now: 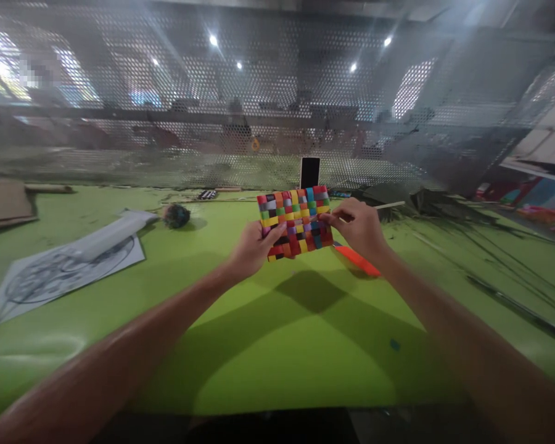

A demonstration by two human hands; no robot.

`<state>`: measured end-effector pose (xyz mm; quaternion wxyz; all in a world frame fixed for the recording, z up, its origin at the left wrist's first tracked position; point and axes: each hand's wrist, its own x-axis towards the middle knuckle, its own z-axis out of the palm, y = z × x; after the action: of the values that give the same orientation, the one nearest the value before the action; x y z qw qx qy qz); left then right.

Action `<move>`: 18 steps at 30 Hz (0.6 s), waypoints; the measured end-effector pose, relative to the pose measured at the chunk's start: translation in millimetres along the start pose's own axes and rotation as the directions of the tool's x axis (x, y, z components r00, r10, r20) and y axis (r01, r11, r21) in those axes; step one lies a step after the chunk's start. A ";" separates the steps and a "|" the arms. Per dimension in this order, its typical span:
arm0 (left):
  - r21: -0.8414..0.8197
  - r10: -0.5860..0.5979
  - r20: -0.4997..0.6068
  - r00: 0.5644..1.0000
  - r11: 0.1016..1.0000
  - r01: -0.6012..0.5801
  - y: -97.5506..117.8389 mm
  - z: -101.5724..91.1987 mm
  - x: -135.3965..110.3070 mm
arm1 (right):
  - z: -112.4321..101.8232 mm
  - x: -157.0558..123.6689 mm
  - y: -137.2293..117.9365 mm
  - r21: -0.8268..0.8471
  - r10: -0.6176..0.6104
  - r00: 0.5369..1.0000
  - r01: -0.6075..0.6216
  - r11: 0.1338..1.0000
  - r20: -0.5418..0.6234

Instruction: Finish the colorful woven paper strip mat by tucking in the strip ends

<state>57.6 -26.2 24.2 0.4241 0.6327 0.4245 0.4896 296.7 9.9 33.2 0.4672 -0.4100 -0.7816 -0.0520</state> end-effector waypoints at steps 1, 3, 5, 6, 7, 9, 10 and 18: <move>-0.023 0.013 0.009 1.000 1.000 -0.013 1.0 0.5 -0.5 | -0.4 0.2 -1.1 -0.015 -0.002 1.000 0.002 1.000 -0.017; -0.050 0.039 0.017 0.999 0.998 -0.038 0.7 0.8 -0.9 | -0.9 0.5 -2.9 -0.049 0.005 0.999 -0.007 0.999 -0.040; -0.038 0.056 0.007 0.998 0.998 -0.055 -2.7 0.0 -0.6 | -1.2 0.8 -4.1 -0.089 0.018 0.998 -0.023 0.996 -0.055; -0.018 0.060 -0.003 0.998 0.998 -0.060 -5.1 -0.7 -0.2 | -1.3 0.8 -4.3 -0.108 0.022 0.998 -0.029 0.994 -0.063; 0.006 0.062 -0.015 0.998 0.998 -0.061 -7.5 -1.3 0.2 | -1.2 0.7 -4.3 -0.125 0.024 0.997 -0.033 0.992 -0.070; 0.051 0.069 -0.044 0.997 0.996 -0.067 -10.9 -2.2 0.7 | -1.2 0.3 -3.8 -0.153 0.023 0.997 -0.034 0.988 -0.077; 0.063 0.079 -0.055 0.995 0.995 -0.076 -11.6 -2.2 0.7 | -1.3 0.1 -3.4 -0.168 0.021 0.997 -0.034 0.985 -0.078; 0.078 0.104 -0.131 0.986 0.992 -0.094 -7.3 0.4 -1.7 | -0.6 -1.4 -4.0 -0.310 -0.034 0.996 0.006 0.951 -0.084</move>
<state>56.8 -25.9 16.7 0.3466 0.6334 0.4375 0.5360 294.7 6.2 33.7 0.4308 -0.4676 -0.7464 -0.1967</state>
